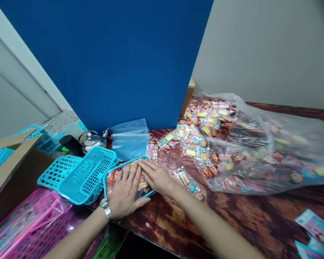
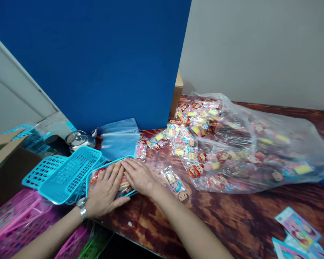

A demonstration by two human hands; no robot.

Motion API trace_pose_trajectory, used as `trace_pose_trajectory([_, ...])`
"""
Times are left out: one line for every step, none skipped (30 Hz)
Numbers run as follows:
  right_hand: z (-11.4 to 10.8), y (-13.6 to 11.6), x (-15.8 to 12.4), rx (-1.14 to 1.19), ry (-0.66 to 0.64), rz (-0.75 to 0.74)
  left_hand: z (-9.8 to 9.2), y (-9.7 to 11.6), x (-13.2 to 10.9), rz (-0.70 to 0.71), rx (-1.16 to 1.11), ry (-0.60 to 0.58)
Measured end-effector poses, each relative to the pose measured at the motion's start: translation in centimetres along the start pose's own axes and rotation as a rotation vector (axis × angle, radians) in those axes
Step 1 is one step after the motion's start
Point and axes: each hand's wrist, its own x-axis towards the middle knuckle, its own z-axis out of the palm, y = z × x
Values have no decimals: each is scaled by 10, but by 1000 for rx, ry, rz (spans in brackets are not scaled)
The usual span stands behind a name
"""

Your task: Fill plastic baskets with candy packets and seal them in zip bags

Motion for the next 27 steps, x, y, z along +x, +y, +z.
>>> trace_pose_trajectory([6, 2, 1, -15, -22, 3, -1, -5, -1, 14, -39, -1])
trace_pose_trajectory([10, 4, 1, -33, -38, 9, -3, -11, -2, 37, -83, -5])
trace_pose_trajectory([13, 6, 1, -51, -49, 13, -6, -18, -2, 71, -127, -15])
trace_pose_trajectory([14, 7, 0, -71, -57, 17, -8, -24, -3, 108, -164, -32])
trace_pose_trajectory([13, 7, -1, -92, -66, 12, -10, -29, -4, 147, -186, -52])
trace_pose_trajectory([12, 8, -1, -115, -78, 3, -11, -33, -4, 176, -189, -74])
trace_pose_trajectory([10, 8, -2, -140, -95, -7, -12, -35, -4, 188, -172, -99])
trace_pose_trajectory([7, 8, -2, -164, -119, -20, -12, -36, -4, 186, -141, -126])
trace_pose_trajectory([5, 9, -1, -185, -148, -38, -12, -36, -3, 175, -104, -151])
trace_pose_trajectory([2, 9, -1, -198, -181, -63, -11, -34, -3, 159, -68, -173])
trace_pose_trajectory([0, 10, 0, -209, -215, -91, -10, -32, -3, 146, -34, -191])
trace_pose_trajectory([-3, 10, 1, -220, -249, -115, -8, -29, -2, 136, -7, -202])
trace_pose_trajectory([-5, 9, 3, -235, -280, -136, -6, -27, -2, 130, 15, -206])
trace_pose_trajectory([-6, 8, 4, -257, -307, -151, -4, -25, -3, 125, 30, -202])
trace_pose_trajectory([-7, 7, 5, -283, -327, -160, -3, -24, -3, 121, 35, -193])
trace_pose_trajectory([-8, 6, 6, -308, -342, -167, -2, -23, -4, 120, 29, -181])
trace_pose_trajectory([-8, 5, 7, -325, -352, -177, -1, -23, -6, 121, 13, -169])
trace_pose_trajectory([-8, 4, 7, -332, -359, -187, -1, -23, -7, 122, -13, -156])
trace_pose_trajectory([-7, 4, 8, -333, -361, -193, -1, -23, -9, 123, -46, -143])
trace_pose_trajectory([-7, 4, 8, -330, -361, -197, -1, -23, -10, 119, -82, -130])
trace_pose_trajectory([-6, 4, 8, -325, -361, -202, -1, -23, -11, 108, -113, -118])
trace_pose_trajectory([-5, 5, 8, -321, -364, -206, -2, -22, -12, 95, -138, -109])
trace_pose_trajectory([-4, 6, 9, -317, -370, -207, -2, -22, -12, 83, -153, -104])
trace_pose_trajectory([-4, 7, 9, -311, -382, -205, -3, -21, -11, 74, -161, -106])
trace_pose_trajectory([-4, 8, 10, -297, -400, -200, -4, -20, -11, 69, -165, -117])
trace_pose_trajectory([-6, 9, 11, -277, -421, -190, -5, -19, -9, 70, -170, -138])
trace_pose_trajectory([-8, 9, 13, -252, -444, -179, -7, -18, -8, 73, -176, -169])
